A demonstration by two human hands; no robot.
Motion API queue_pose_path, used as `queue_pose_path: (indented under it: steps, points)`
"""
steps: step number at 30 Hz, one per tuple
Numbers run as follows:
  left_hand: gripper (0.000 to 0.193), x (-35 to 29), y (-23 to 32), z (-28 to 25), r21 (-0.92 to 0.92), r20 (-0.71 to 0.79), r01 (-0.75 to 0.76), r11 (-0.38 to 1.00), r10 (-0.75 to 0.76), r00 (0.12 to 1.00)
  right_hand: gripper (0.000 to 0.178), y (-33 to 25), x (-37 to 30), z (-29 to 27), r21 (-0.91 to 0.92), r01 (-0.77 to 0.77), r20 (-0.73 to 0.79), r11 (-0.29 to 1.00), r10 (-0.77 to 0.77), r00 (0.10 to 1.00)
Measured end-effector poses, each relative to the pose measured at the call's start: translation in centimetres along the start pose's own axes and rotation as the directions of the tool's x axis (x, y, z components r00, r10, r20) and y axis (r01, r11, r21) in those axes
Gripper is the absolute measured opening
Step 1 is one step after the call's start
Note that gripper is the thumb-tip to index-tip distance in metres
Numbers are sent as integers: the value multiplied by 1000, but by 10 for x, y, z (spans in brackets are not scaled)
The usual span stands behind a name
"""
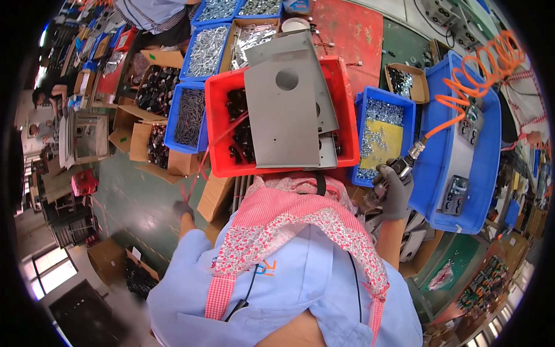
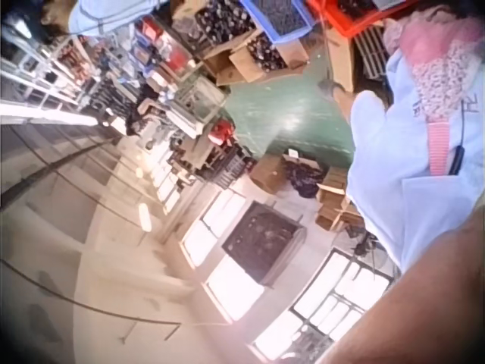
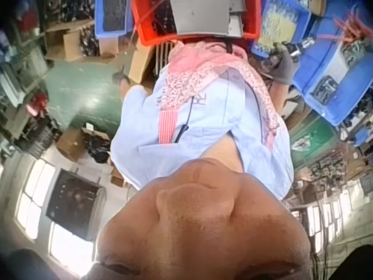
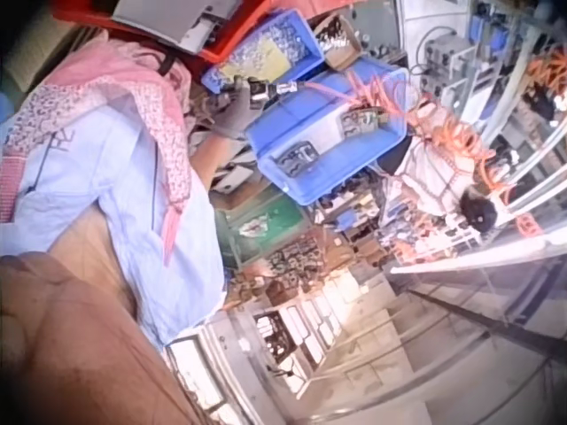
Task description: Assembling metal components and circuit boards using a pneumatic screwdriver.
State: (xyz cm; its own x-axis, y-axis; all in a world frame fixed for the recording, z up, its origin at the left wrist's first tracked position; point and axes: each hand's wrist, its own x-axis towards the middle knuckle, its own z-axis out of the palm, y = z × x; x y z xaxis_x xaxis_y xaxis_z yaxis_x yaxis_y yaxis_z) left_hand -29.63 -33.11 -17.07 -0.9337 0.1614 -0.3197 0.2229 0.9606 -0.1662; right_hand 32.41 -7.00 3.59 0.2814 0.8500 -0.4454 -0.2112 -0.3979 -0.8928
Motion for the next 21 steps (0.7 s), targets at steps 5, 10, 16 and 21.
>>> queue_pose_path:
  steps: [5, 10, 16, 21]
  points:
    - [30, -1, 3, -34, -138, -73, 95, 986, -106, 992, 26, -3, -1, 8, -38, 15, 14, 999, -14, 1000]
    - [41, -35, 152, -164, -247, -371, -449, 859, 344, 863, 28, -5, -1, 9, -61, 28, 15, 998, -27, 1000]
    - [53, -160, 311, -148, -292, -335, -943, 158, 907, 256, 28, -11, -11, 18, -51, 12, -25, 999, -13, 1000]
    - [40, -166, 345, -121, -189, 132, -907, 375, 925, 355, 23, -14, -17, 19, 18, 15, -37, 1000, -15, 999]
